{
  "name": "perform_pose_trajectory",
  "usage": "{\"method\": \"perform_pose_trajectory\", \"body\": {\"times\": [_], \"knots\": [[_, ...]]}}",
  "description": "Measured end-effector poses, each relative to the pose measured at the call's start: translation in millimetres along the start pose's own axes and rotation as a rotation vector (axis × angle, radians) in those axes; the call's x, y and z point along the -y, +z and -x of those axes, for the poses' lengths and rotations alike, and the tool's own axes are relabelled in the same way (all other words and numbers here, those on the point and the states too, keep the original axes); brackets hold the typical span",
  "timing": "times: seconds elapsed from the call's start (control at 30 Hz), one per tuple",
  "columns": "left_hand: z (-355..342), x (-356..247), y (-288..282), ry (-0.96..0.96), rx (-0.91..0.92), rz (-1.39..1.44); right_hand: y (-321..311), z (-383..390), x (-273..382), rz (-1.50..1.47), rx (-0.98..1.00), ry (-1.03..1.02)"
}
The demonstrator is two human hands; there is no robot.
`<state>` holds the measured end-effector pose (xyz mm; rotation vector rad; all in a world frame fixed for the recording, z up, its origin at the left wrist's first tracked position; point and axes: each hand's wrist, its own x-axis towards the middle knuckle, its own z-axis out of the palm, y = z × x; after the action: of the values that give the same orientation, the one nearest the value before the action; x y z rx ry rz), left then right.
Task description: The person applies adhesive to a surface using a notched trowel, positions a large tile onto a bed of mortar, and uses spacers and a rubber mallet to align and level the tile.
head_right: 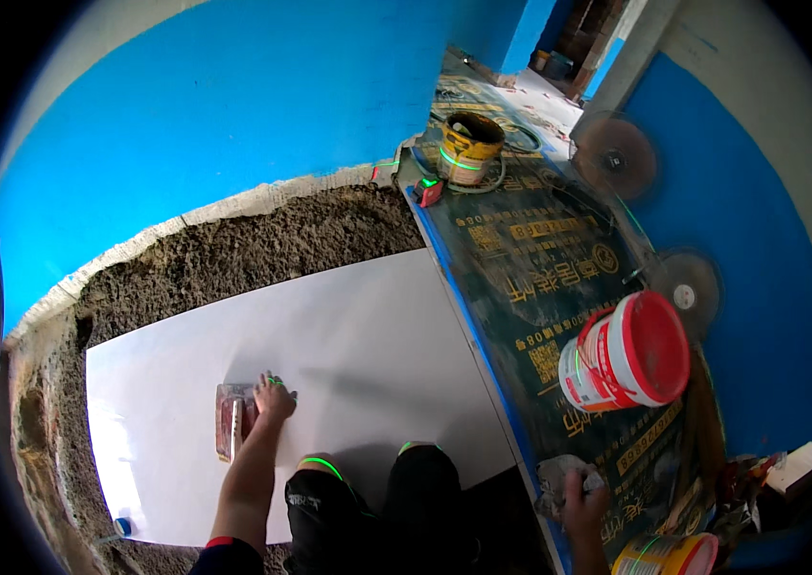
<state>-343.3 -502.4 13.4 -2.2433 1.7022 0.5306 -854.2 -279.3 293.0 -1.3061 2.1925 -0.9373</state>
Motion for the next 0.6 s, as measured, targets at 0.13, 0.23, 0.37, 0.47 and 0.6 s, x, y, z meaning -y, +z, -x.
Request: {"method": "perform_pose_trajectory", "body": {"times": [0.13,0.23,0.37,0.47,0.6], "knots": [[-58.4,-46.5,9.9,-0.056,-0.062,0.169,77.1,-96.6,19.4,-0.443,0.046,0.1],[-96.4,-65.8,-13.7,-0.126,-0.171,0.216,149.0,-188.6,45.3,-0.658,0.284,0.147],[-174.1,-111.8,8.8,-0.315,-0.45,0.206,267.4,-319.0,96.6,-0.744,0.651,0.152],[-216.4,-167.1,-5.9,-0.383,-0.478,0.249,325.2,-410.0,163.0,-0.528,0.678,-0.066],[-238.4,-140.6,-12.7,-0.535,-0.533,0.207,442.4,-504.3,224.0,-0.638,0.609,-0.14]]}}
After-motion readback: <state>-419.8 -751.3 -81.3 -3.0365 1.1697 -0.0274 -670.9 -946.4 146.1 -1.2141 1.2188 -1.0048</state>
